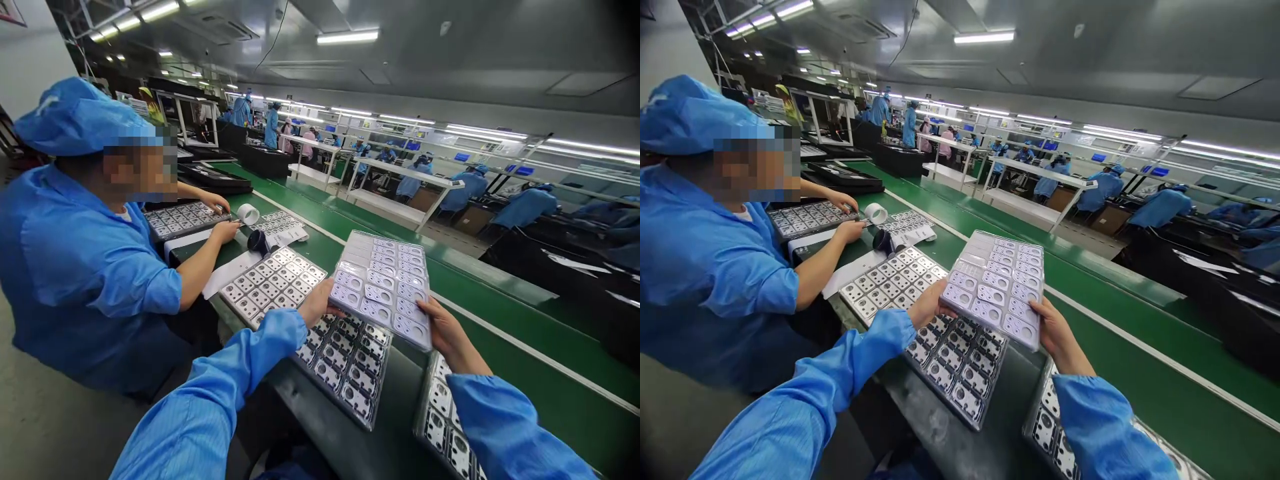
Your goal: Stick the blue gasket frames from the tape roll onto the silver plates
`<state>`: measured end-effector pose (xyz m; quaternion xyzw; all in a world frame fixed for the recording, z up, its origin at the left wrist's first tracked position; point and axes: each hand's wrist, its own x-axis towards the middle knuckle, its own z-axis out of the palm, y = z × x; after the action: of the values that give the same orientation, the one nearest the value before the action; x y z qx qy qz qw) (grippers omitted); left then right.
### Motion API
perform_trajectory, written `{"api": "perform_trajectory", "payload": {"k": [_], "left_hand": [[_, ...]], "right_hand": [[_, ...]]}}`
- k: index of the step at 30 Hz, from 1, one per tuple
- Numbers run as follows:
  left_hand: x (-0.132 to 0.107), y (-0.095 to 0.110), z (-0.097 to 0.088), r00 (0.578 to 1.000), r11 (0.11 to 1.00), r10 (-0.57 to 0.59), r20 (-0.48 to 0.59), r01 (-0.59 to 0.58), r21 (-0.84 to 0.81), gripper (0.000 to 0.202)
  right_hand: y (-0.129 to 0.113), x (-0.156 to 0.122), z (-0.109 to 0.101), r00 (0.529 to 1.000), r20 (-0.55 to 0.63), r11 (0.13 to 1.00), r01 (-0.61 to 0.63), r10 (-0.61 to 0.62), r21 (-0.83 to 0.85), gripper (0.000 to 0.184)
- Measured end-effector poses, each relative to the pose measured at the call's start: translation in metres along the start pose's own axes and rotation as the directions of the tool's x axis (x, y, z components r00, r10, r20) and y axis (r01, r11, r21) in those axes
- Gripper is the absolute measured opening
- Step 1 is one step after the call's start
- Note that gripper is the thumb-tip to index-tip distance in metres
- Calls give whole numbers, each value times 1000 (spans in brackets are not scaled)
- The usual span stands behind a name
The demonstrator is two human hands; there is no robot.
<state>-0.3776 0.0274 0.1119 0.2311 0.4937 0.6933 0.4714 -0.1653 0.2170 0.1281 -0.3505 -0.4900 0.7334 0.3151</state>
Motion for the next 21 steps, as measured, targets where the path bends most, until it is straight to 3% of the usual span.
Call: {"api": "perform_trajectory", "payload": {"k": [6, 11, 17, 21], "left_hand": [[106, 53, -26, 998, 996, -50, -47, 53, 76, 40], [159, 93, -43, 989, 976, -91, -115, 112, 186, 36], [196, 85, -66, 966, 940, -120, -231, 185, 287, 29], [225, 82, -79, 952, 922, -109, -286, 205, 328, 34]], "right_hand": [[-7, 120, 38, 996, 61, 997, 60, -63, 47, 38], [15, 193, 73, 996, 77, 995, 37, -44, 89, 46], [78, 242, 82, 995, 56, 997, -80, 81, -19, 55], [100, 259, 77, 971, -3, 947, -233, 239, -220, 41]]}}
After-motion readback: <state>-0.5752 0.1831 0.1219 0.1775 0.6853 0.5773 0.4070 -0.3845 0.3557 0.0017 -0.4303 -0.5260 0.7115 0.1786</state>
